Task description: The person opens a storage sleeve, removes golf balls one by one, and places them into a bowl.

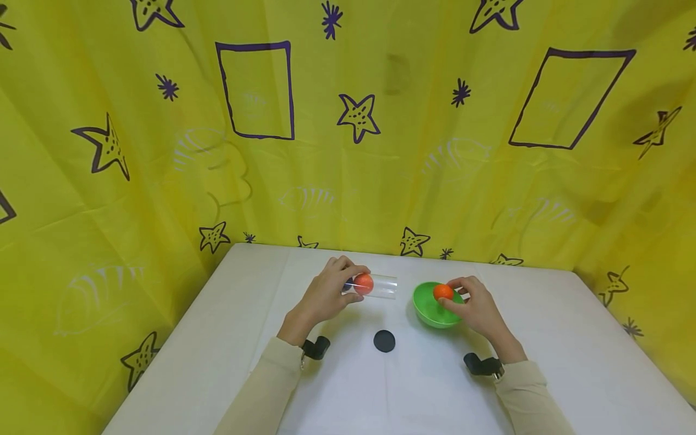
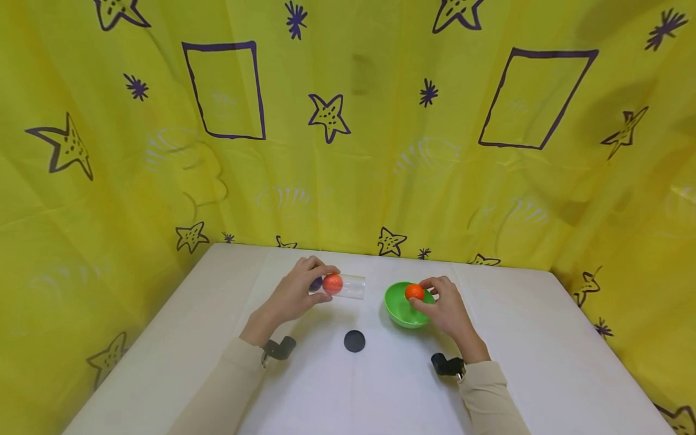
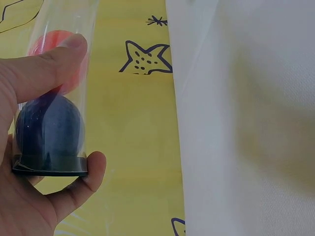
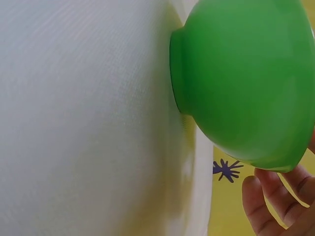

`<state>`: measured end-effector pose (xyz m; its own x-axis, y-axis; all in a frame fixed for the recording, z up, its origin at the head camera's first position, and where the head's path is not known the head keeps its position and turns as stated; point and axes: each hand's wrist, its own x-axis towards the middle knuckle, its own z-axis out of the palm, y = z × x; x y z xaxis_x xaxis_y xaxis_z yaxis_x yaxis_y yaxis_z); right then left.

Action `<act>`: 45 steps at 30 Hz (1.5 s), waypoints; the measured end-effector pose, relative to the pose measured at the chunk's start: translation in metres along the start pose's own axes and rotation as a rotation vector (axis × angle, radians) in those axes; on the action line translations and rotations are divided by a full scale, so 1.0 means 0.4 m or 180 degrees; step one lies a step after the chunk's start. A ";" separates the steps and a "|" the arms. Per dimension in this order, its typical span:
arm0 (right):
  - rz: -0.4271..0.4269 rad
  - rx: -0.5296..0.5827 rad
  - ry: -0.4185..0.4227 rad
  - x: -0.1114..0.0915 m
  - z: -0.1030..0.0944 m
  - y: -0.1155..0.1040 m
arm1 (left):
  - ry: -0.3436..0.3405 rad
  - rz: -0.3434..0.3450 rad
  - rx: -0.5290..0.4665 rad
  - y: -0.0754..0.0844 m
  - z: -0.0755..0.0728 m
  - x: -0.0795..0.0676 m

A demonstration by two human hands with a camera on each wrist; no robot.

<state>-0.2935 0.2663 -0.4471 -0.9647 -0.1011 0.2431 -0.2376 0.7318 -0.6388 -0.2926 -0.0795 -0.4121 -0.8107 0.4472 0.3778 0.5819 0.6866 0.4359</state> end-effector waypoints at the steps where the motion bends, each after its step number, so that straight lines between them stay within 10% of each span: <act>1: 0.0008 -0.0004 -0.0006 0.000 0.000 0.000 | -0.0002 -0.0001 -0.0006 0.000 0.000 0.000; 30: 0.0104 0.0101 0.0002 0.001 -0.011 -0.004 | -0.0027 0.0005 0.0017 0.003 0.006 0.001; 45: -0.0530 0.0336 -0.0103 -0.011 -0.007 -0.123 | 0.0060 0.0173 0.0054 0.025 -0.005 0.001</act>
<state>-0.2770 0.2325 -0.4147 -0.9138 -0.2377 0.3292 -0.4031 0.6285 -0.6652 -0.2870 -0.0738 -0.4059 -0.7765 0.4734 0.4158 0.6237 0.6713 0.4005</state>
